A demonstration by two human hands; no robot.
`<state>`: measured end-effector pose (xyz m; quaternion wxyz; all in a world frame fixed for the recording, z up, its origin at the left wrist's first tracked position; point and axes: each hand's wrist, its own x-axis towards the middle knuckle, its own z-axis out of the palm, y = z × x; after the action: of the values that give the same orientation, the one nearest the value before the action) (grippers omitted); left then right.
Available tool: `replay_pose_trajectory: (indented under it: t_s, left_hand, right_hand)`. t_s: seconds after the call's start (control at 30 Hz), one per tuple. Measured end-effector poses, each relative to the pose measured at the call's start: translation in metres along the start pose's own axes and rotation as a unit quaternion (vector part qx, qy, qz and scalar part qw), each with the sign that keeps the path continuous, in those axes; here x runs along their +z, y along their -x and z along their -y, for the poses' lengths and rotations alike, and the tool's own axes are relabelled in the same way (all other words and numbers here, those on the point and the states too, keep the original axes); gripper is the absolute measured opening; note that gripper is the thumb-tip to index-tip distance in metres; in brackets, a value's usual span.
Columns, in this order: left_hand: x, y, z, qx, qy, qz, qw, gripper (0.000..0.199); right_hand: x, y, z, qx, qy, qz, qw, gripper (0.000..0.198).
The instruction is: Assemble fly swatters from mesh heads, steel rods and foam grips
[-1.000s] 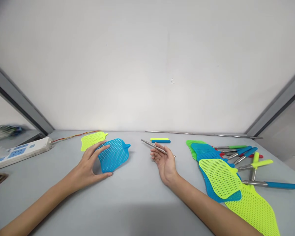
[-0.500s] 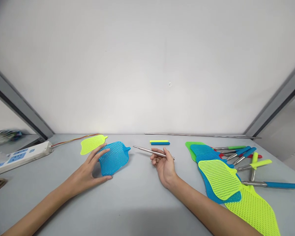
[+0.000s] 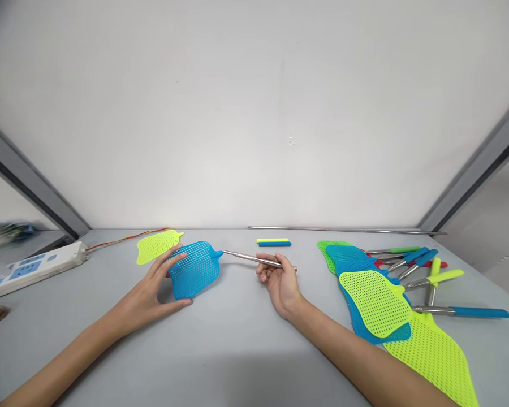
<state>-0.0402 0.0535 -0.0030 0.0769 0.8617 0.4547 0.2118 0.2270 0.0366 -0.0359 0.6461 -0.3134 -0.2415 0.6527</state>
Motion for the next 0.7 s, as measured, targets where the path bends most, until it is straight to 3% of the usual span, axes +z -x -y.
replay_pose_trajectory:
  t_s: [0.7]
  left_hand:
    - [-0.0043, 0.002, -0.0052, 0.015, 0.033, 0.053, 0.998, 0.078]
  right_hand:
    - [0.0012, 0.0034, -0.0019, -0.024, 0.018, -0.029, 0.999, 0.035]
